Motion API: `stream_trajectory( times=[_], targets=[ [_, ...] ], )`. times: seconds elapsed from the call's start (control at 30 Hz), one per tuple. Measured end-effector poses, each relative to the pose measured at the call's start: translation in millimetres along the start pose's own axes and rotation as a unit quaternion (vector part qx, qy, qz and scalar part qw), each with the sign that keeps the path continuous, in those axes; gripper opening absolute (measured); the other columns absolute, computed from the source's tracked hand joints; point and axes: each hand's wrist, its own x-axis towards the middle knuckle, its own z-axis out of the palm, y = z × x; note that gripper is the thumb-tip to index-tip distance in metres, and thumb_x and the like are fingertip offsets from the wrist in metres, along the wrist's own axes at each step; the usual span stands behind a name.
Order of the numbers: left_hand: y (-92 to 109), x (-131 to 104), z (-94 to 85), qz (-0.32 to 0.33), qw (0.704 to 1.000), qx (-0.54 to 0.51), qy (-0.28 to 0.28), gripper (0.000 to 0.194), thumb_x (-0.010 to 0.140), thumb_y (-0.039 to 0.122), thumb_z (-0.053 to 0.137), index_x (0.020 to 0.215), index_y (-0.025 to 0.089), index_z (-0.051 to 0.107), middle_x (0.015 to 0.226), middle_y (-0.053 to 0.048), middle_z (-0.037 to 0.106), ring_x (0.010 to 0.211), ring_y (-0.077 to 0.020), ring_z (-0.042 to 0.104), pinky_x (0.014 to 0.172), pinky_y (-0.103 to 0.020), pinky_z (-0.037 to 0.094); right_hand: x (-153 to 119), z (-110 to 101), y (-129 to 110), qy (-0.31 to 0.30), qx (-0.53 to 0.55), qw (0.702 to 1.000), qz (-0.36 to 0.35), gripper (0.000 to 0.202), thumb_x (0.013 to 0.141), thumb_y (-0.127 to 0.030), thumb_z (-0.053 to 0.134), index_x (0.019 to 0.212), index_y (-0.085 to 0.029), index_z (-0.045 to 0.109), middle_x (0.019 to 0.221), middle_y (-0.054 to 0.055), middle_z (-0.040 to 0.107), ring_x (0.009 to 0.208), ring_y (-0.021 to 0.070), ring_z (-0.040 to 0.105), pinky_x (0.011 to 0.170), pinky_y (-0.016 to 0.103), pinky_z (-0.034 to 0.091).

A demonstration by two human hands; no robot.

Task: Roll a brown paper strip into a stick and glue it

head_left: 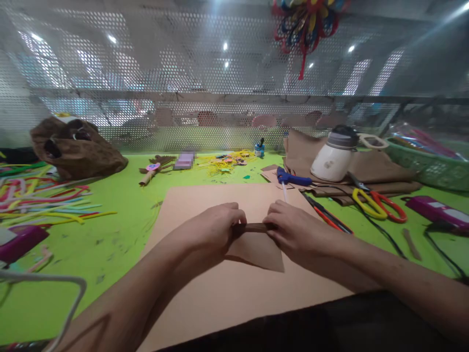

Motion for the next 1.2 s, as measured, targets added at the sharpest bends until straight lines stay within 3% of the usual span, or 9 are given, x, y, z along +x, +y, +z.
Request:
stream_trajectory(
  times=[0.13, 0.4, 0.6, 0.73, 0.83, 1.0, 1.1, 1.2],
  targets=[
    [6.8, 1.9, -4.2, -0.007, 0.999, 0.039, 0.003, 0.015, 0.071, 0.009, 0.049, 0.075, 0.020, 0.058, 0.079, -0.002, 0.054, 0.066, -0.0143, 0.050, 0.060, -0.025, 0.037, -3.0, 7.2, -8.5, 0.020, -0.031, 0.999, 0.014, 0.012, 0.087, -0.009, 0.052, 0.082, -0.016, 0.061, 0.084, 0.008, 0.057, 0.084, 0.0216, 0.049, 0.071, 0.034, 0.041],
    [12.6, -0.1, -8.1, -0.009, 0.998, 0.064, -0.013, 0.011, 0.071, 0.009, 0.052, 0.072, 0.019, 0.057, 0.077, -0.001, 0.055, 0.065, -0.0146, 0.050, 0.058, -0.025, 0.037, -17.8, 12.0, -2.7, 0.020, 0.048, 0.998, 0.029, 0.015, 0.092, -0.011, 0.046, 0.087, -0.017, 0.059, 0.091, 0.008, 0.055, 0.083, 0.0198, 0.050, 0.069, 0.032, 0.044],
    [10.2, -1.2, -2.8, -0.008, 0.998, 0.065, 0.004, 0.012, 0.073, 0.011, 0.052, 0.076, 0.020, 0.059, 0.077, -0.001, 0.056, 0.064, -0.0146, 0.051, 0.059, -0.026, 0.038, -15.2, 12.2, -4.5, 0.023, -0.062, 0.997, -0.038, 0.019, 0.085, -0.004, 0.046, 0.095, -0.013, 0.060, 0.089, 0.012, 0.056, 0.083, 0.0241, 0.047, 0.069, 0.037, 0.042],
    [7.3, 1.1, 1.2, 0.018, 0.997, 0.064, 0.034, 0.012, 0.083, 0.019, 0.050, 0.078, 0.019, 0.061, 0.079, -0.003, 0.058, 0.071, -0.0161, 0.054, 0.064, -0.026, 0.040, -12.2, 12.2, -1.2, 0.030, -0.111, 0.991, -0.062, 0.016, 0.085, -0.006, 0.046, 0.091, -0.012, 0.060, 0.085, 0.012, 0.056, 0.080, 0.0242, 0.046, 0.069, 0.038, 0.041],
    [9.4, 0.2, 5.3, 0.029, 0.996, 0.069, 0.056, 0.015, 0.085, 0.017, 0.048, 0.076, 0.018, 0.060, 0.079, -0.004, 0.057, 0.071, -0.0158, 0.054, 0.064, -0.026, 0.039, -9.4, 10.0, 2.1, 0.027, -0.072, 0.996, -0.036, 0.016, 0.088, -0.008, 0.046, 0.087, -0.015, 0.061, 0.083, 0.009, 0.057, 0.081, 0.0224, 0.048, 0.070, 0.036, 0.042],
    [19.6, -9.1, 5.2, 0.022, 0.992, 0.056, 0.108, 0.014, 0.086, 0.018, 0.047, 0.075, 0.018, 0.056, 0.080, -0.005, 0.056, 0.069, -0.0152, 0.052, 0.063, -0.027, 0.038, 8.5, 3.9, 2.0, 0.013, -0.005, 1.000, 0.013, 0.014, 0.086, -0.018, 0.057, 0.099, -0.017, 0.062, 0.093, 0.009, 0.061, 0.088, 0.0221, 0.054, 0.074, 0.033, 0.045],
    [21.6, -12.5, -1.2, -0.012, 0.992, 0.027, 0.121, 0.010, 0.083, 0.018, 0.048, 0.075, 0.019, 0.054, 0.084, -0.004, 0.057, 0.069, -0.0141, 0.051, 0.062, -0.026, 0.038, 22.7, 5.4, 2.1, 0.029, 0.015, 0.999, -0.011, 0.015, 0.087, -0.013, 0.053, 0.096, -0.018, 0.064, 0.087, 0.007, 0.062, 0.080, 0.0195, 0.057, 0.070, 0.030, 0.044],
    [16.0, -9.3, -5.8, -0.053, 0.994, -0.032, 0.094, 0.007, 0.078, 0.018, 0.051, 0.082, 0.019, 0.057, 0.082, -0.002, 0.059, 0.067, -0.0135, 0.051, 0.058, -0.025, 0.037, 26.7, 7.4, -1.4, 0.065, 0.037, 0.996, -0.046, 0.014, 0.081, -0.012, 0.056, 0.092, -0.018, 0.062, 0.083, 0.006, 0.059, 0.074, 0.0185, 0.055, 0.064, 0.028, 0.042]
  ],
)
